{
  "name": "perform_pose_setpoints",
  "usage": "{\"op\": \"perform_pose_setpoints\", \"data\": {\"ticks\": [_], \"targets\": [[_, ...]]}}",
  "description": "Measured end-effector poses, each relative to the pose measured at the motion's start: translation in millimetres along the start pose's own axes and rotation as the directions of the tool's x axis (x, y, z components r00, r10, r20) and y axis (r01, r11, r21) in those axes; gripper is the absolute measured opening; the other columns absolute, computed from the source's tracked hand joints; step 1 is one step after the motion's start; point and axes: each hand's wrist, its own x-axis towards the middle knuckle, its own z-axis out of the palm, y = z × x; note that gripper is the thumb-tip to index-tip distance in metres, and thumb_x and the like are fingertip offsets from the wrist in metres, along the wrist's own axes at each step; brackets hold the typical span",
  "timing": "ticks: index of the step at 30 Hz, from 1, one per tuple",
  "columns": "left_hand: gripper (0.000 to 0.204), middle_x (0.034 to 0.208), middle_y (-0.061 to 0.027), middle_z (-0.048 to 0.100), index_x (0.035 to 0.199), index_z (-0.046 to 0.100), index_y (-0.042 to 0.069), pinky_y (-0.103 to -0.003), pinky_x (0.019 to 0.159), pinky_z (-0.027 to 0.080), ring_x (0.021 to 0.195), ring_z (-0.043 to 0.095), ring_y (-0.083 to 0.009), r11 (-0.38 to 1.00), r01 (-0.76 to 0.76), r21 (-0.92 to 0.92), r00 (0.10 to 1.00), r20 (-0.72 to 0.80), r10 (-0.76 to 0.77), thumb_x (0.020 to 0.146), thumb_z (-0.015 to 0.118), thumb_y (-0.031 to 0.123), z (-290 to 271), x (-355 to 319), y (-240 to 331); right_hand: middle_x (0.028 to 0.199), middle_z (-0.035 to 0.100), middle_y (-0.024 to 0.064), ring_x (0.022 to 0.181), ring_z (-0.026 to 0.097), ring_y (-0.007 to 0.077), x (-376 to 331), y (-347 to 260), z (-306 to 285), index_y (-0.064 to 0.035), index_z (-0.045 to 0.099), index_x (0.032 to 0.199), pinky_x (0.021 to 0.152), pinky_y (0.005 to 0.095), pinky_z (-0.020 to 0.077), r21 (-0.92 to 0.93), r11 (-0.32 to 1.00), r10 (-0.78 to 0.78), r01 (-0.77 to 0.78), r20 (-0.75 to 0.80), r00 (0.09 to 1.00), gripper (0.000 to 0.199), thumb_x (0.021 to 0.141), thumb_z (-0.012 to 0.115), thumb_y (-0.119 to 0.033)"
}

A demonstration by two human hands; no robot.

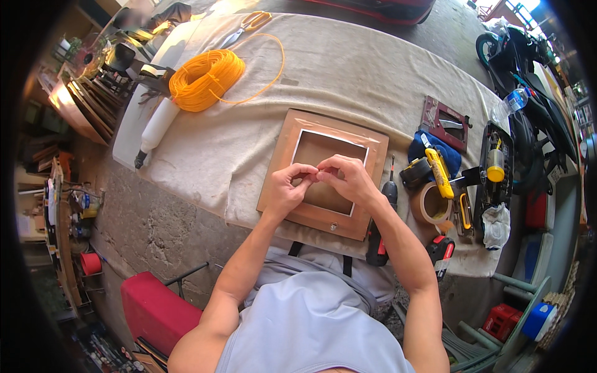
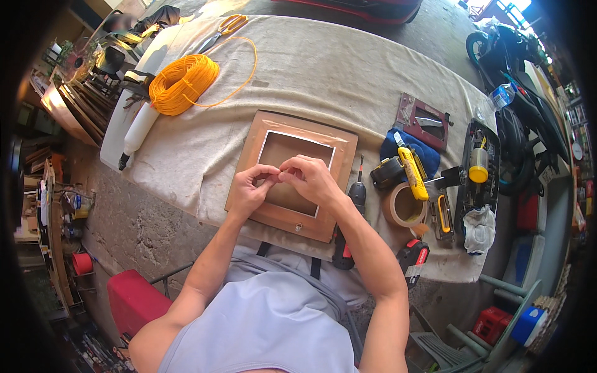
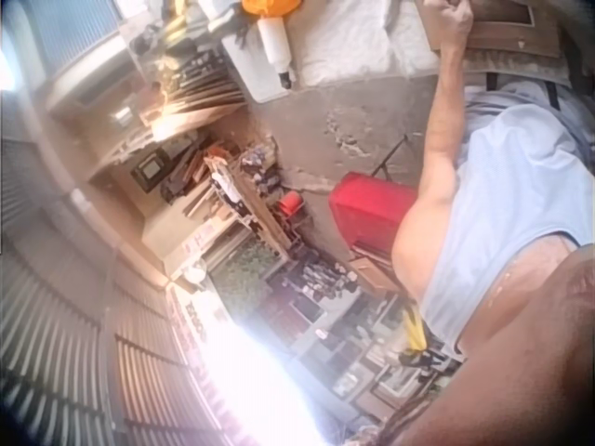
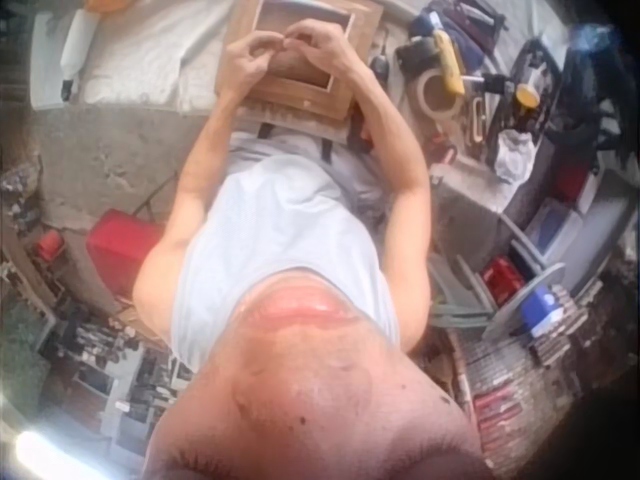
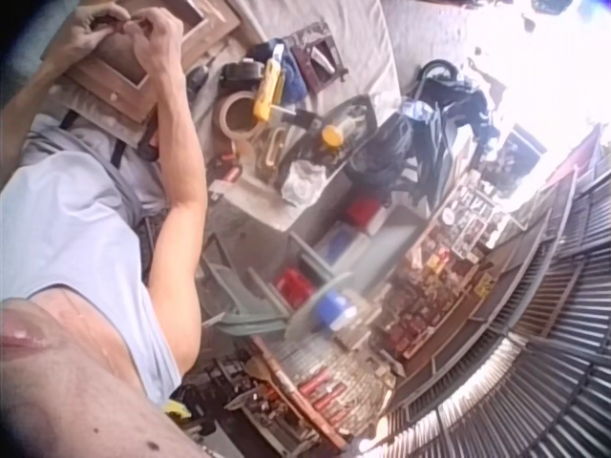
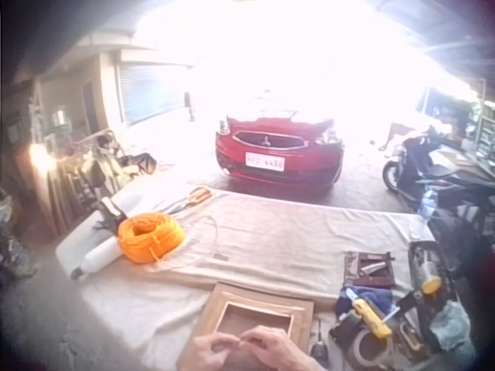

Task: The person assembles a wooden picture frame by attaching metal hanging hardware to the back. They use a cordless drill to drive screws into the frame and then thread a yellow cord through the installed hardware.

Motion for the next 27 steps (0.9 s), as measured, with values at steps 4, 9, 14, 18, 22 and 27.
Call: {"op": "perform_pose_setpoints", "data": {"ticks": [4, 9, 14, 18, 22, 27], "targets": [[0.012, 0.091, -0.0091, 0.075, 0.1, 0.072, -0.003, -0.026, 0.08, 0.058, 0.087, 0.073, -0.0148, 1.0, 0.01, 0.023, 1.0, 0.022, -0.01, 0.089, 0.067, -0.007, -0.1, -0.1, 0.8, 0.085, 0.072, 0.0107, 0.072, 0.069, 0.02, -0.4, 1.3, 0.0, -0.0021, 0.072, 0.097, 0.066, 0.0317, 0.0541, -0.004, 1.0, 0.006, -0.006, 0.003, 1.0, 0.016, 0.086, 0.074, -0.014], [0.012, 0.093, -0.0097, 0.074, 0.102, 0.071, -0.003, -0.027, 0.082, 0.058, 0.09, 0.072, -0.0156, 0.999, 0.018, 0.037, 0.999, 0.042, -0.02, 0.091, 0.067, -0.006, 0.1, 0.2, 1.7, 0.085, 0.073, 0.0113, 0.073, 0.07, 0.0209, -0.2, 2.4, -0.3, -0.0013, 0.071, 0.095, 0.067, 0.0323, 0.0546, 0.002, 1.0, 0.01, -0.01, 0.004, 1.0, 0.015, 0.086, 0.074, -0.012], [0.013, 0.092, -0.0092, 0.075, 0.101, 0.071, -0.003, -0.026, 0.081, 0.058, 0.088, 0.073, -0.015, 0.998, 0.022, 0.057, 0.999, 0.03, -0.023, 0.09, 0.067, -0.007, 1.3, 0.3, 3.8, 0.085, 0.073, 0.0115, 0.073, 0.07, 0.0213, 0.0, -0.7, -1.5, -0.0013, 0.071, 0.095, 0.067, 0.0324, 0.0548, -0.005, 0.999, 0.035, -0.035, 0.014, 0.999, 0.014, 0.086, 0.074, -0.012], [0.013, 0.092, -0.0096, 0.075, 0.102, 0.071, -0.004, -0.026, 0.081, 0.058, 0.088, 0.073, -0.0152, 0.996, 0.025, 0.083, 0.999, 0.026, -0.027, 0.09, 0.066, -0.007, 2.8, 1.0, 5.7, 0.086, 0.073, 0.0116, 0.073, 0.07, 0.0215, -0.1, 0.9, -1.1, -0.0014, 0.071, 0.095, 0.067, 0.0326, 0.0549, -0.009, 0.999, 0.032, -0.032, 0.007, 0.999, 0.014, 0.086, 0.074, -0.012], [0.013, 0.093, -0.0096, 0.075, 0.102, 0.071, -0.004, -0.026, 0.081, 0.058, 0.088, 0.073, -0.0151, 0.996, 0.027, 0.09, 0.999, 0.016, -0.029, 0.089, 0.067, -0.007, 3.0, 1.1, 3.0, 0.085, 0.072, 0.0117, 0.073, 0.07, 0.0219, -0.3, 1.4, -0.7, -0.0016, 0.072, 0.096, 0.067, 0.0332, 0.0549, -0.026, 0.999, 0.02, -0.02, -0.004, 1.0, 0.015, 0.086, 0.073, -0.013], [0.013, 0.093, -0.0092, 0.075, 0.101, 0.071, -0.004, -0.026, 0.081, 0.058, 0.088, 0.073, -0.0148, 0.996, 0.042, 0.077, 0.999, 0.008, -0.043, 0.088, 0.069, -0.006, 4.3, 0.7, 3.6, 0.084, 0.071, 0.0122, 0.072, 0.069, 0.0229, 0.0, 0.3, -1.7, -0.0019, 0.072, 0.096, 0.067, 0.0338, 0.0545, -0.058, 0.998, 0.03, -0.03, 0.003, 1.0, 0.015, 0.087, 0.073, -0.013]]}}
